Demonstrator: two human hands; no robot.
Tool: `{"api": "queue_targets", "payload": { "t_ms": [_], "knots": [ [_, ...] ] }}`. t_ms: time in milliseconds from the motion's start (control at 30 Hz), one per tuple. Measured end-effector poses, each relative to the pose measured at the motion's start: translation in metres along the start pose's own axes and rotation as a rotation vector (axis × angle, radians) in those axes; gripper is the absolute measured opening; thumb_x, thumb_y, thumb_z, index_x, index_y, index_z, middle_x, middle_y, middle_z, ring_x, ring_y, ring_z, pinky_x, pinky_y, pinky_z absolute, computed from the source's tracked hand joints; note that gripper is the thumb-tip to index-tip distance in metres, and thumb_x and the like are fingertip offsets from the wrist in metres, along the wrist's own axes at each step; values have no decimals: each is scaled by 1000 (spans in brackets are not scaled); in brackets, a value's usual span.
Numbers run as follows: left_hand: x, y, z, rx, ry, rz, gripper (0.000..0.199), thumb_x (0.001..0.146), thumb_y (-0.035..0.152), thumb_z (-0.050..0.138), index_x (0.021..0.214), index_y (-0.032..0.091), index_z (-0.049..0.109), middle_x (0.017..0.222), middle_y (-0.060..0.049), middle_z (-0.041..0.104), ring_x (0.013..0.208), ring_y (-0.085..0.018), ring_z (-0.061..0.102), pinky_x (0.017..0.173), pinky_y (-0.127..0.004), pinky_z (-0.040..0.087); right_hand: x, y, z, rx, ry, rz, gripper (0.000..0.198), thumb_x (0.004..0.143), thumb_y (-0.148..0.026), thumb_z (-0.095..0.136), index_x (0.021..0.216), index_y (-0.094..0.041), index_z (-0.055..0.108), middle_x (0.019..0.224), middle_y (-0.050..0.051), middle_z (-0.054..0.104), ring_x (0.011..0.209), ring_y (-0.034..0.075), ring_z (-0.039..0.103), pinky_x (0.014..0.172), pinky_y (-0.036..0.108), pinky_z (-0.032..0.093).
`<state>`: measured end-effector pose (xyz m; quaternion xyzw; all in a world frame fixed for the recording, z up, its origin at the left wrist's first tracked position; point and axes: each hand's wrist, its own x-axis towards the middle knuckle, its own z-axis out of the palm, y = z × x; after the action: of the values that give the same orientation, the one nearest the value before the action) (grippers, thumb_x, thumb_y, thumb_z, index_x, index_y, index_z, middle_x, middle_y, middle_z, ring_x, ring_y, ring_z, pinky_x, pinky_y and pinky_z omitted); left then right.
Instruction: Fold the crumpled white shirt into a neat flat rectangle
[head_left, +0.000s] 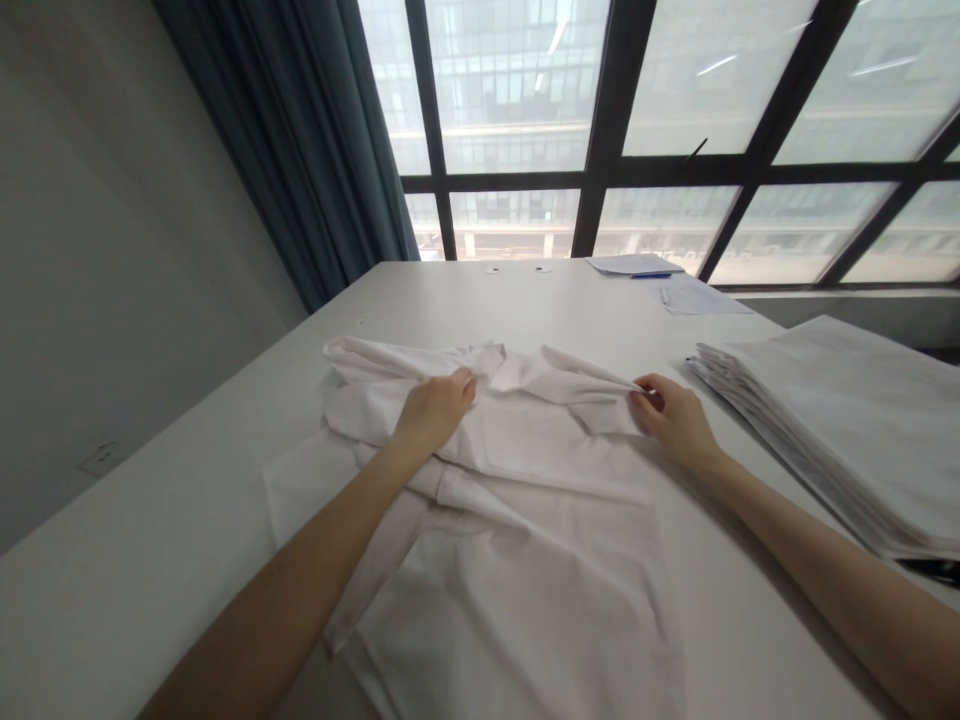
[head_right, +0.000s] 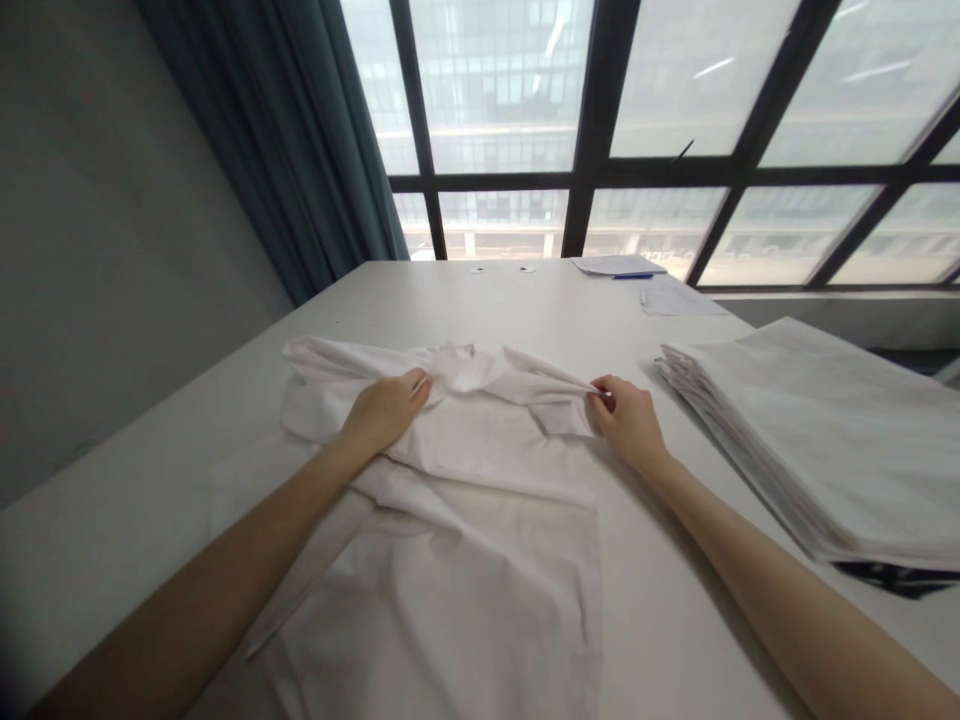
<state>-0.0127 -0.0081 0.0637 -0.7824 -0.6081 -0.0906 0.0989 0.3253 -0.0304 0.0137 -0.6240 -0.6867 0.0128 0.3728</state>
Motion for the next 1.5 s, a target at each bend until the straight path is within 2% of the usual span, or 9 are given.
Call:
{"api": "queue_targets", "payload": {
  "t_ms": [300, 533, 700, 833, 933, 1033, 1133, 1333, 1500],
  "knots": [
    [13, -91, -27, -58, 256, -489, 35, 97, 38, 32, 97, 18, 61, 87, -10, 68, 85, -28, 64, 69, -32, 43, 14, 40, -1, 58, 298, 280, 25, 82, -37, 47, 95, -21, 61, 85, 9, 66, 64, 21, 57, 61, 35, 46],
    [-2, -160, -25, -57, 260, -749, 33, 95, 30, 34, 108, 11, 58, 107, -17, 66, 101, -36, 60, 84, -47, 48, 13, 43, 3, -16, 360, 267, 31, 72, -21, 46, 100, -17, 59, 96, 12, 61, 88, 26, 57, 74, 39, 47],
    [-9, -179, -13, -157, 290, -805, 38, 89, 16, 41, 124, 1, 49, 127, -24, 57, 119, -37, 53, 96, -49, 44, 8, 20, -6, -147, 344, 186, 28, 73, -19, 50, 98, -19, 64, 110, 16, 59, 112, 35, 49, 95, 54, 36],
    [-1, -169, -3, -135, 385, -663, 54, 87, 10, 40, 140, -2, 33, 146, -26, 37, 135, -35, 37, 108, -52, 32, 2, 1, -5, -212, 244, -91, 31, 81, -18, 49, 108, -22, 62, 129, 13, 57, 126, 33, 46, 103, 53, 31],
    [11, -151, 1, -136, 301, -302, 43, 89, 14, 35, 126, 7, 55, 138, -16, 51, 133, -28, 41, 114, -44, 25, -3, -3, 4, -221, 14, -304, 35, 90, -21, 42, 121, -21, 57, 134, 12, 58, 131, 27, 46, 106, 48, 33],
    [20, -129, 8, -178, 111, -57, 32, 90, 28, 42, 105, 19, 69, 120, -7, 67, 119, -21, 55, 108, -33, 35, -6, 1, 12, -292, -191, -285, 42, 96, -32, 38, 135, -20, 48, 140, 11, 55, 136, 27, 41, 108, 47, 32],
    [20, -109, 16, -164, -1, 77, 35, 90, 38, 44, 105, 20, 70, 119, -9, 68, 125, -25, 52, 111, -40, 28, -6, 9, 14, -347, -269, -208, 48, 98, -40, 33, 141, -20, 44, 140, 11, 55, 135, 29, 42, 107, 49, 36],
    [14, -97, 22, -59, -74, 75, 36, 91, 41, 43, 105, 16, 65, 111, -14, 70, 113, -26, 59, 113, -44, 23, -5, 15, 9, -464, -333, -61, 49, 98, -46, 30, 138, -23, 49, 147, 11, 47, 133, 38, 43, 99, 61, 39],
    [16, -103, 16, -30, 58, -73, 28, 92, 30, 40, 103, 16, 61, 99, -13, 71, 100, -26, 64, 111, -41, 26, -4, 10, 0, -555, -353, -7, 49, 98, -48, 31, 133, -23, 54, 140, 15, 54, 123, 36, 53, 91, 59, 45]
  ]
}}
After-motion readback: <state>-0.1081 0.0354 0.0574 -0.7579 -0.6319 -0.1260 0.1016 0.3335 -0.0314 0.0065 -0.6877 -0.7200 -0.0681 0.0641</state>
